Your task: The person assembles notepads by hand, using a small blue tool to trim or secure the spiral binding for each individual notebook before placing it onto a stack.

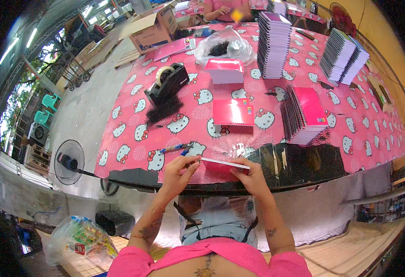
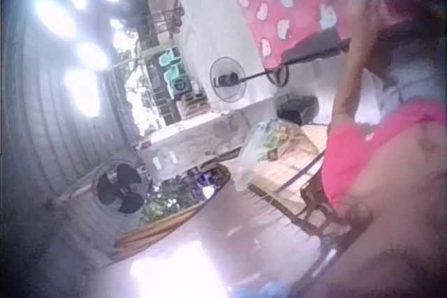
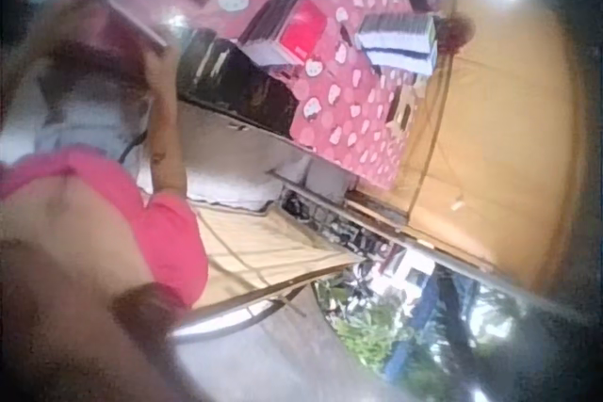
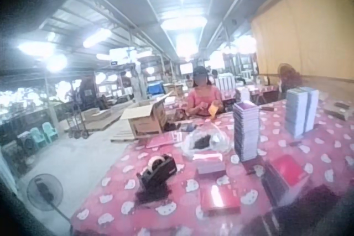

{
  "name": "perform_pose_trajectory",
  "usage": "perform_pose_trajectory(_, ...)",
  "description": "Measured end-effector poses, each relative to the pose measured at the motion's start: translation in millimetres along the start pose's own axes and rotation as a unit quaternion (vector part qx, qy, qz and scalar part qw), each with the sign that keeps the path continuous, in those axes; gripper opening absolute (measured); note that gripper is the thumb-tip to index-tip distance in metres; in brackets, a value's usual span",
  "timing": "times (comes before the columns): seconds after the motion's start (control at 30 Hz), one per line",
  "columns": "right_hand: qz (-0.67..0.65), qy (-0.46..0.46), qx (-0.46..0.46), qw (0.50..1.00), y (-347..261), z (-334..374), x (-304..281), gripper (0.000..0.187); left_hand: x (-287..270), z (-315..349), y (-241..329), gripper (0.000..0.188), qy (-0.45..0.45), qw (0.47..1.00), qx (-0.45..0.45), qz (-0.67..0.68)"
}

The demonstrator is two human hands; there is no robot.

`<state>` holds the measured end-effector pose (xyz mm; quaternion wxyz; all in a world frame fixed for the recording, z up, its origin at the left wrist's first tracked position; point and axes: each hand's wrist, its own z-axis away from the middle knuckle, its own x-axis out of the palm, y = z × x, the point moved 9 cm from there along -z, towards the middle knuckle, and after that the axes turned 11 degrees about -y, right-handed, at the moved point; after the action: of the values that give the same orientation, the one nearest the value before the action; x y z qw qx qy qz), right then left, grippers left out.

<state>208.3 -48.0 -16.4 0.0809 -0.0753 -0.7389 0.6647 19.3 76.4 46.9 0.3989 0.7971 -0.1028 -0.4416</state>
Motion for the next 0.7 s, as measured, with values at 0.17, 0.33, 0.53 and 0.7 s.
perform_pose_trajectory(0.17, -0.002, -0.007, 0.009, 1.0, 4, 1, 0, 0.018, -4, -1, 8, 0.017, 0.029, 0.999, 0.028, 0.009)
perform_pose_trajectory(0.33, 0.011, 0.001, -0.013, 1.0, 7, 2, -7, 0.019, 0, -9, 14, 0.013, 0.02, 1.0, 0.015, -0.005)
perform_pose_trajectory(0.53, 0.062, -0.012, -0.027, 0.998, 7, -3, -3, 0.023, 9, -9, -17, 0.012, -0.011, 0.995, -0.047, 0.089)
perform_pose_trajectory(0.7, -0.007, -0.055, -0.016, 0.998, 4, 0, 0, 0.026, 13, -23, 13, 0.02, -0.07, 0.995, 0.038, -0.054)
